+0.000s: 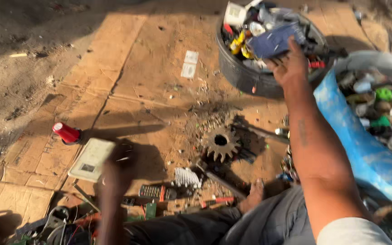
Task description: The person sits on the ground and uses a hammer to smash various electronic components, including a red plastic housing, a circuit board, and a blue plastic casing, against a metal gear. The person repeatedly strikes the items to break them apart.
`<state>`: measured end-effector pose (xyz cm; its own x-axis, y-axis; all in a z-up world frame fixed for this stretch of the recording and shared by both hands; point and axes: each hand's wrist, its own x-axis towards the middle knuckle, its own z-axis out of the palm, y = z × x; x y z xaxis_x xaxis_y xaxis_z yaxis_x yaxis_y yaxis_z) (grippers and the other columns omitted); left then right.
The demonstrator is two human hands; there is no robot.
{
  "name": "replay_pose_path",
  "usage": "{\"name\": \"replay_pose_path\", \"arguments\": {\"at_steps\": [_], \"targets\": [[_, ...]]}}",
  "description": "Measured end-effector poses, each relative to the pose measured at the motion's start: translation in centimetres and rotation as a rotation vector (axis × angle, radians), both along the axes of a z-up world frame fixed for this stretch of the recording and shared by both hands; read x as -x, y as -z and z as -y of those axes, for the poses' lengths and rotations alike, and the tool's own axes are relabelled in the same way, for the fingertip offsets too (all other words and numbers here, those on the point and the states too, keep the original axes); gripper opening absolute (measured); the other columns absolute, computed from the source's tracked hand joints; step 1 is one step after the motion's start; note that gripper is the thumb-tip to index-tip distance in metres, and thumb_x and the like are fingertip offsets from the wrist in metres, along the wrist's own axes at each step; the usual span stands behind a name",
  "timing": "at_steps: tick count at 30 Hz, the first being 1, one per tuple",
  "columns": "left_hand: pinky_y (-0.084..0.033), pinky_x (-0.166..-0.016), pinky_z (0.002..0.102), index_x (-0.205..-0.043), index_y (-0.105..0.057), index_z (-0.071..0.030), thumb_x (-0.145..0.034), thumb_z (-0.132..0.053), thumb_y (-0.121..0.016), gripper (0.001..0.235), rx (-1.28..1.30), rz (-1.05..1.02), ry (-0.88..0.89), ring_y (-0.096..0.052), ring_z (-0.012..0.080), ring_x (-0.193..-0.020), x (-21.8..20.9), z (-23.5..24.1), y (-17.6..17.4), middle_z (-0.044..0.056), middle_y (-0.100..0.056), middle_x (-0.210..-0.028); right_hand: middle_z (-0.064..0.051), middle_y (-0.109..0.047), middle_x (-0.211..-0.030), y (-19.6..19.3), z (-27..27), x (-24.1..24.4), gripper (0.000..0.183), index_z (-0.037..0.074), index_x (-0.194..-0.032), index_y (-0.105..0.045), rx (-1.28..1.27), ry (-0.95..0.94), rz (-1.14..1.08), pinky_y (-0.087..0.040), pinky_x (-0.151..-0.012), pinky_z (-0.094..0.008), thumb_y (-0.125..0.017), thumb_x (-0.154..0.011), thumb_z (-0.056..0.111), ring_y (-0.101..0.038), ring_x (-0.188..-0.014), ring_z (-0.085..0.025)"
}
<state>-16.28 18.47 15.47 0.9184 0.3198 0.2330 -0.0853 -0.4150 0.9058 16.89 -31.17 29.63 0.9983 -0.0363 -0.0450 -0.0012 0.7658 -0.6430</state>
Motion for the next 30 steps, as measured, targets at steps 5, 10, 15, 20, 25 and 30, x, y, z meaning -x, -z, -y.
{"name": "replay_pose_path", "arguments": {"at_steps": [5,10,15,20,25,30], "targets": [[-0.057,-0.083,0.049,-0.119,-0.070,-0.002,-0.079,-0.034,-0.081,0.053,-0.454,-0.047,-0.242,-0.072,0.0377,-0.095,-6.0,5.1,5.4,0.023,-0.075,-0.104,-0.010,-0.069,-0.090,12.3,-3.5,1.1,0.038,0.001,-0.106,-0.064,0.781,-0.230,0.137,-0.045,-0.062,-0.035,-0.059,-0.116,0.038,-0.056,-0.068,-0.018],[-0.054,-0.085,0.051,-0.107,-0.075,-0.015,-0.079,-0.034,-0.076,0.033,-0.366,-0.346,-0.066,-0.068,0.0408,-0.101,-6.3,4.3,8.8,0.019,-0.074,-0.105,-0.009,-0.068,-0.071,27.0,-11.9,17.3,0.037,0.008,-0.121,-0.053,1.661,-0.259,0.426,-0.055,-0.062,-0.036,-0.070,-0.094,0.028,-0.066,-0.064,-0.020],[-0.059,-0.084,0.050,-0.109,-0.072,-0.011,-0.090,-0.016,-0.060,0.022,-0.655,-0.573,0.237,-0.072,0.0395,-0.100,-7.7,6.7,14.9,0.019,-0.074,-0.106,-0.013,-0.069,-0.081,29.8,-14.8,23.4,0.024,0.003,-0.087,-0.068,2.058,-0.580,0.493,-0.056,-0.065,-0.041,-0.073,-0.092,0.026,-0.069,-0.072,-0.022],[-0.058,-0.072,0.054,-0.100,-0.072,-0.012,-0.077,-0.015,-0.060,0.026,-0.930,-0.214,0.301,-0.069,0.0417,-0.095,-8.2,10.4,20.5,0.023,-0.066,-0.108,-0.012,-0.070,-0.082,27.7,-16.1,25.2,0.020,0.005,-0.095,-0.069,2.076,-0.664,0.146,-0.058,-0.066,-0.043,-0.072,-0.093,0.024,-0.070,-0.073,-0.024],[-0.065,-0.063,0.045,-0.099,-0.070,-0.004,-0.111,-0.018,-0.040,0.035,-0.767,-0.562,0.347,-0.073,0.0315,-0.081,-9.2,9.1,17.3,0.019,-0.066,-0.105,-0.012,-0.072,-0.083,22.8,-15.1,24.2,0.018,0.006,-0.102,-0.070,1.988,-0.686,-0.109,-0.059,-0.067,-0.044,-0.071,-0.093,0.022,-0.071,-0.073,-0.025],[-0.059,-0.077,0.052,-0.098,-0.070,-0.004,-0.100,-0.023,-0.047,0.030,-0.441,-0.539,-0.052,-0.073,0.0412,-0.088,-8.8,6.8,12.0,0.024,-0.072,-0.098,-0.010,-0.075,-0.086,18.9,-12.1,22.1,0.027,0.009,-0.110,-0.073,1.979,-0.542,-0.066,-0.060,-0.071,-0.044,-0.075,-0.091,0.028,-0.073,-0.075,-0.024]]}}
